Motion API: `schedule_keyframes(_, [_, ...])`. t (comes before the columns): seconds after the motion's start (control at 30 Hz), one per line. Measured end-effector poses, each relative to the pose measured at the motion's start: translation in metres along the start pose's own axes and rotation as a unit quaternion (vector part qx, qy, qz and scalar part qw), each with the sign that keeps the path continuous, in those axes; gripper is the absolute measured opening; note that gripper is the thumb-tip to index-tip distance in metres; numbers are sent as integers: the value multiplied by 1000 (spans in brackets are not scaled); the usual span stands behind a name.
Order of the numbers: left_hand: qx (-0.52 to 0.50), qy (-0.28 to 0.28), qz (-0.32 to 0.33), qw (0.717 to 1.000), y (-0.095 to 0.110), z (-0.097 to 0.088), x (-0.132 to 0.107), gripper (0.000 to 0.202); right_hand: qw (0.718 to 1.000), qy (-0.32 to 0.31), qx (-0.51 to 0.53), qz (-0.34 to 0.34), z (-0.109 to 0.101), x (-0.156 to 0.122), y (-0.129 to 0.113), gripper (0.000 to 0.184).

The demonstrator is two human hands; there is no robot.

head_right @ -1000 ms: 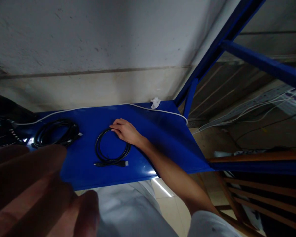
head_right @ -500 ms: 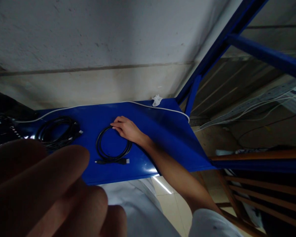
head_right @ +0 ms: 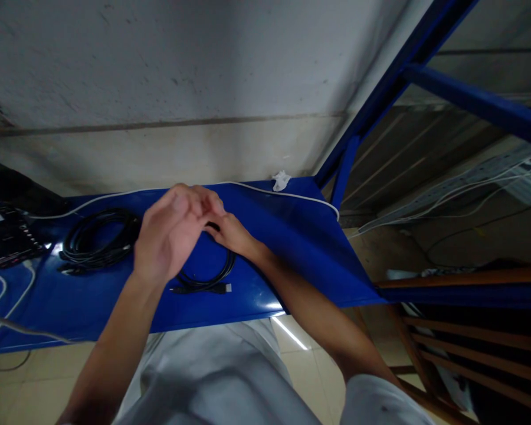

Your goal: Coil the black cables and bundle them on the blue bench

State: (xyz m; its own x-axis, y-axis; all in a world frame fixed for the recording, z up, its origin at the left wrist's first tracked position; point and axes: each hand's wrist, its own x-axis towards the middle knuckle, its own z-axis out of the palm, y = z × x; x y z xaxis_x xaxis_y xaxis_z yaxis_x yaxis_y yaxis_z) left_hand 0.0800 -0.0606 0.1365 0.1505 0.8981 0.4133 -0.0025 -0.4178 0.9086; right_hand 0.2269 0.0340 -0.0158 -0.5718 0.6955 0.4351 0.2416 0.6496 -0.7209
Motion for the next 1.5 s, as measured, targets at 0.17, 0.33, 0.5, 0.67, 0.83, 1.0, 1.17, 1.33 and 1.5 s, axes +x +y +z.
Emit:
schedule_keyframes(0.17, [169, -121, -55, 977, -92, -53, 35, 33, 999, 22, 19, -19, 2, 3, 2, 17])
schedule_keyframes(0.33, [206, -157, -56, 964, -127, -86, 20, 33, 999, 29, 28, 22, 4, 3, 0, 10])
schedule_keyframes(0.5, [205, -126, -39, 970, -132, -88, 0, 38, 994, 54, 68, 60, 7, 2, -2, 13])
schedule_keyframes(0.67, [244, -104, -41, 963, -134, -84, -9, 35, 990, 64, 83, 92, 7, 1, -2, 15])
schedule_keyframes(0.83, [275, -99, -32, 956, -136, -85, -12, 35, 990, 70, 80, 97, 7, 0, -2, 16])
schedule_keyframes(1.0, [319, -90, -19, 943, -137, -81, -15, 38, 988, 70, 90, 106, 8, -1, -2, 18])
schedule_keyframes(1.17, [323, -81, -19, 943, -136, -79, -15, 36, 983, 65, 129, 112, 9, -1, -1, 18])
schedule_keyframes(1.33, [306, -66, -25, 949, -136, -78, -14, 30, 978, 77, 154, 120, 10, -1, 0, 17])
schedule_keyframes(1.5, [271, -48, -25, 961, -136, -77, -15, 21, 978, 89, 155, 106, 9, 0, 1, 9])
